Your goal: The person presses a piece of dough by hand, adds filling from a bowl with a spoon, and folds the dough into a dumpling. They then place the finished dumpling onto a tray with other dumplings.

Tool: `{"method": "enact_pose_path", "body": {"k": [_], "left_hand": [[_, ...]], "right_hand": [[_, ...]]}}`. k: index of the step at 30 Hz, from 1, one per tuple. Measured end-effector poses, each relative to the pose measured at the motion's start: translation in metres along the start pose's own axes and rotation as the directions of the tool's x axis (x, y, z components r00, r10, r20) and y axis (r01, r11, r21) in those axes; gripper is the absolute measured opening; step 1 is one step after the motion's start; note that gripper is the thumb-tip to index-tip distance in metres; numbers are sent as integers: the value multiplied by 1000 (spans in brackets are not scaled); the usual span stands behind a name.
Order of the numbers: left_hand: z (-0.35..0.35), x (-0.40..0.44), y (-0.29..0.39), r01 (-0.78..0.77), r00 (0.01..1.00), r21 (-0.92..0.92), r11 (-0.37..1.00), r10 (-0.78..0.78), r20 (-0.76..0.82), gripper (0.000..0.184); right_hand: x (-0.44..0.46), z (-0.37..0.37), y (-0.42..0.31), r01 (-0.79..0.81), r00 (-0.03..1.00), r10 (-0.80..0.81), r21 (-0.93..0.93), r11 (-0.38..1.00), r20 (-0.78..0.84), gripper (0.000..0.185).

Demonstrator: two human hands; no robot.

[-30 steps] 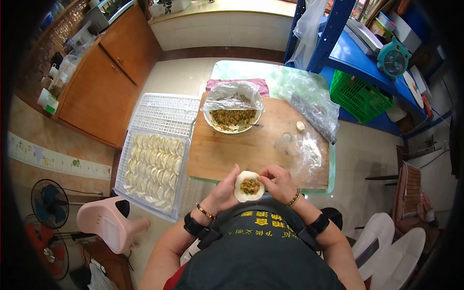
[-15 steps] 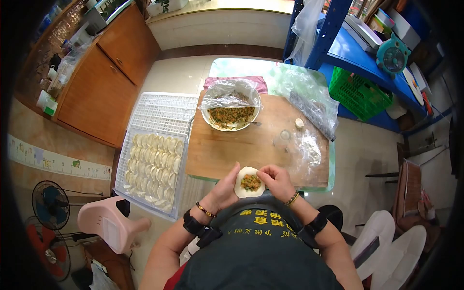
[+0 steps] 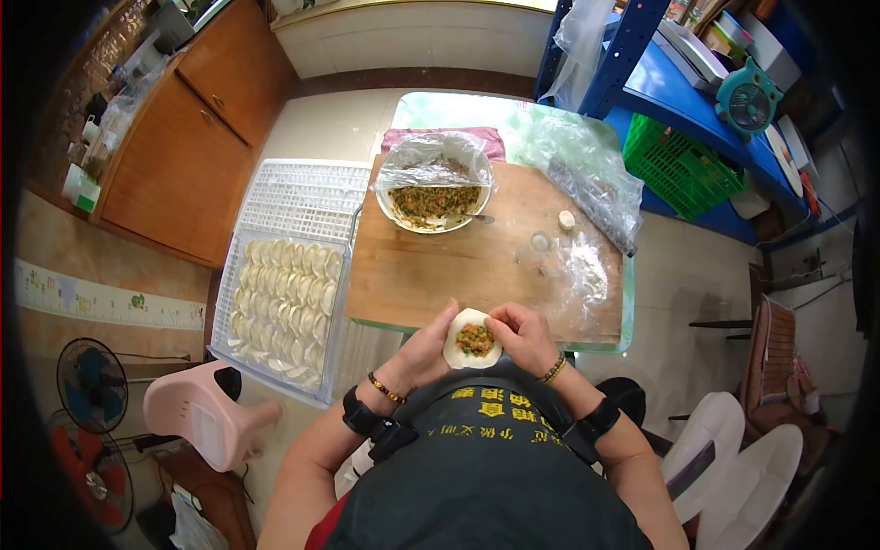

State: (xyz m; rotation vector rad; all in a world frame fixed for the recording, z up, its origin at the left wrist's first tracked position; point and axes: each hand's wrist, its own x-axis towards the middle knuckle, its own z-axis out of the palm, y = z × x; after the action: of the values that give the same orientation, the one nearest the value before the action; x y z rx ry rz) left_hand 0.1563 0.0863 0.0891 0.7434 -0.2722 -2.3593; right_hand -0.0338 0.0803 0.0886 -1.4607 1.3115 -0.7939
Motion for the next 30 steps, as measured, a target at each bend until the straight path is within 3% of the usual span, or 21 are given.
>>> {"method": "enact_pose_path", "body": {"k": [3,8,14,17,21,23,24,26,30], "left_hand": [[-2,0,-1,2,1000,29,1000,-2,-7,57],[-5,0,-2,61,993,247,967,-33,-117,60],[-9,2,-3,68,996,304,950,-45,-83,56],[-9,4,-3,62,995,338,939,-33,-91,57],[-12,5,4,126,991,411,903,-94,-97,59],[-12,5,7,119,991,374,920,-89,-96,63],[-7,3,10,119,991,373,920,-90,-96,63],[3,-1,16,126,989,156,980,-112,-93,67],[-9,3,11,109,989,103,989,-97,-112,69]], "right_hand": [[0,1,1,-34,999,33,24,999,26,15],[0,6,1,50,998,-47,-74,996,42,13],[1,8,2,176,984,-173,-137,975,32,13],[-1,8,-4,88,996,-88,-88,992,8,13],[-1,5,5,143,989,-137,-128,981,57,13],[0,5,12,-51,990,41,69,996,132,11],[1,5,16,-51,990,42,69,996,133,11],[3,6,23,-134,983,81,338,932,165,10],[4,6,17,-201,974,135,414,888,184,11]]}}
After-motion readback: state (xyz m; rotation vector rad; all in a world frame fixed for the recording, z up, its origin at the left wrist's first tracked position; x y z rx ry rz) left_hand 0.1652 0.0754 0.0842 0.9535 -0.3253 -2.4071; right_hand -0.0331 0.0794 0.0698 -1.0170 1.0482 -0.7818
